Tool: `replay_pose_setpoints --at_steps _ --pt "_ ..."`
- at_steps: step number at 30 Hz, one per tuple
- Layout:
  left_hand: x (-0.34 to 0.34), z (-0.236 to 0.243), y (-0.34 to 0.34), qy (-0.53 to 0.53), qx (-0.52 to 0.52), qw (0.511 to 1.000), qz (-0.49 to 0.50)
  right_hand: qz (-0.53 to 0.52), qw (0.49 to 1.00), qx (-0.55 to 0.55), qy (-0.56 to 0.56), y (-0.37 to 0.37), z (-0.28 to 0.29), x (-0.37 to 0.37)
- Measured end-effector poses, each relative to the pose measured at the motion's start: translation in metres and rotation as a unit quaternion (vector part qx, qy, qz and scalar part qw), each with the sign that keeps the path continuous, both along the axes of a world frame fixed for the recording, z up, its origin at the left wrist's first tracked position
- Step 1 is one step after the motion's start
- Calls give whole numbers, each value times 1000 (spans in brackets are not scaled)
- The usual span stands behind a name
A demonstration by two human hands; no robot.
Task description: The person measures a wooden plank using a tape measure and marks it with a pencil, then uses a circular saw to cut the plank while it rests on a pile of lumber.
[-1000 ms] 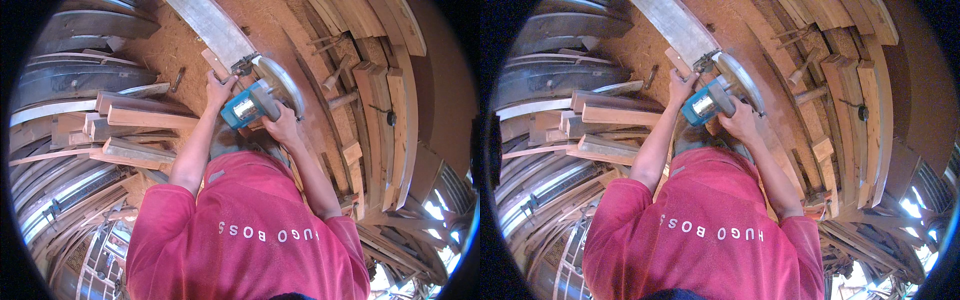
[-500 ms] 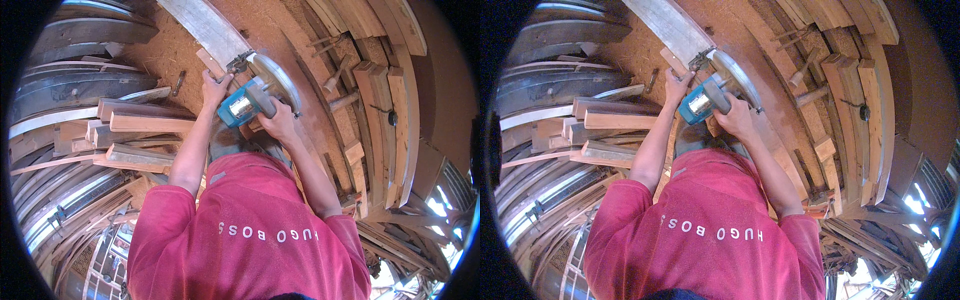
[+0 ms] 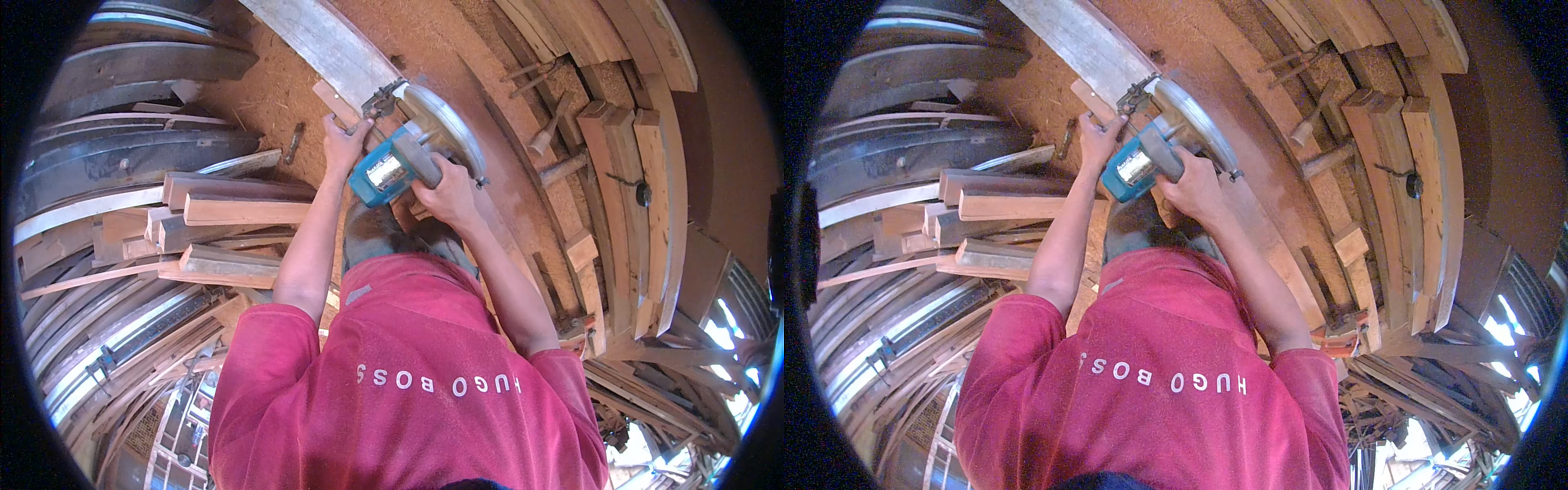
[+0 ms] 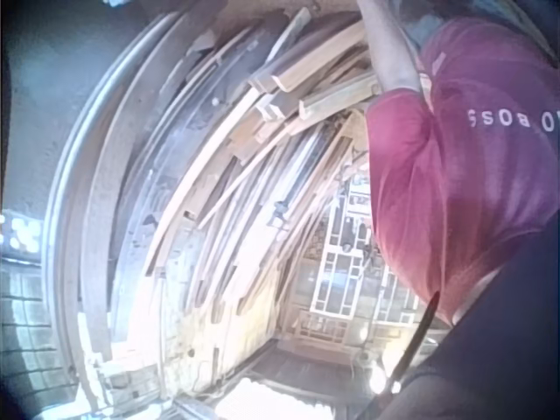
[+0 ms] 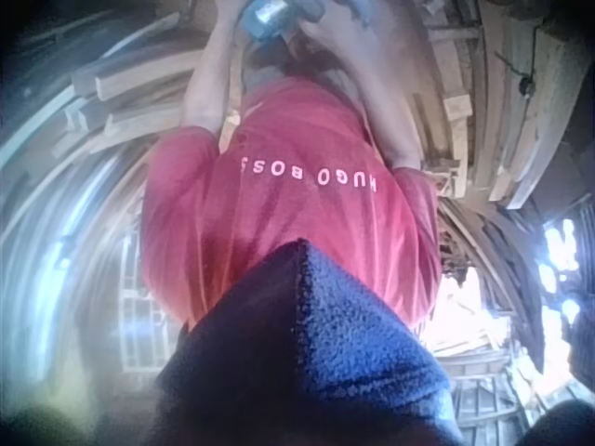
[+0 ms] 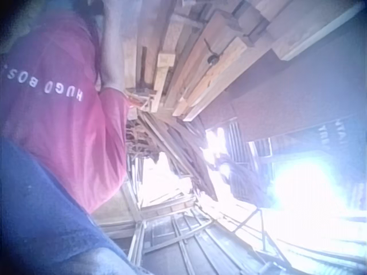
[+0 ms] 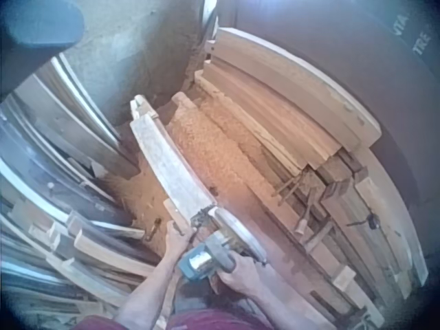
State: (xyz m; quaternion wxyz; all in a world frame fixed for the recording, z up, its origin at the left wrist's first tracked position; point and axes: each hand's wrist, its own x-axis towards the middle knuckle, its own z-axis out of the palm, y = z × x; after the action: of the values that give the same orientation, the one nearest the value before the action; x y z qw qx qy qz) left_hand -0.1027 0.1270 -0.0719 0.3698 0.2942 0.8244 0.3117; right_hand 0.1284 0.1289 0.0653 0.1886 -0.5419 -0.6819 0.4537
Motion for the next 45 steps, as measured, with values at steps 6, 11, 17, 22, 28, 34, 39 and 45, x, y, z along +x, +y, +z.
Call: replay_pose_setpoints --at_steps 6,11,17,22,28,34,39,45 --pt "-9 7 11 27 -1 1000 -4 17 999 -17 -26 8 -9 -9" --pt "-22 1 17 22 4 1000 5 6 1000 5 -12 16 -7 -21" --pt "-31 -3 28 51 18 999 1 6 1000 5 -18 26 -7 -32" --pt "-45 -19 32 65 12 998 -4 13 1000 7 -7 33 -9 -40" --pt "-57 -20 40 45 -7 999 -4 10 1000 12 -3 41 -8 -51" --pt "-67 -9 51 50 -11 999 -8 16 1000 9 -2 52 -9 -64" --pt "-78 -10 58 39 8 999 -3 14 1000 17 -6 60 -7 -74" --pt "-88 -8 67 59 0 998 -11 6 1000 13 -4 68 -6 -84"
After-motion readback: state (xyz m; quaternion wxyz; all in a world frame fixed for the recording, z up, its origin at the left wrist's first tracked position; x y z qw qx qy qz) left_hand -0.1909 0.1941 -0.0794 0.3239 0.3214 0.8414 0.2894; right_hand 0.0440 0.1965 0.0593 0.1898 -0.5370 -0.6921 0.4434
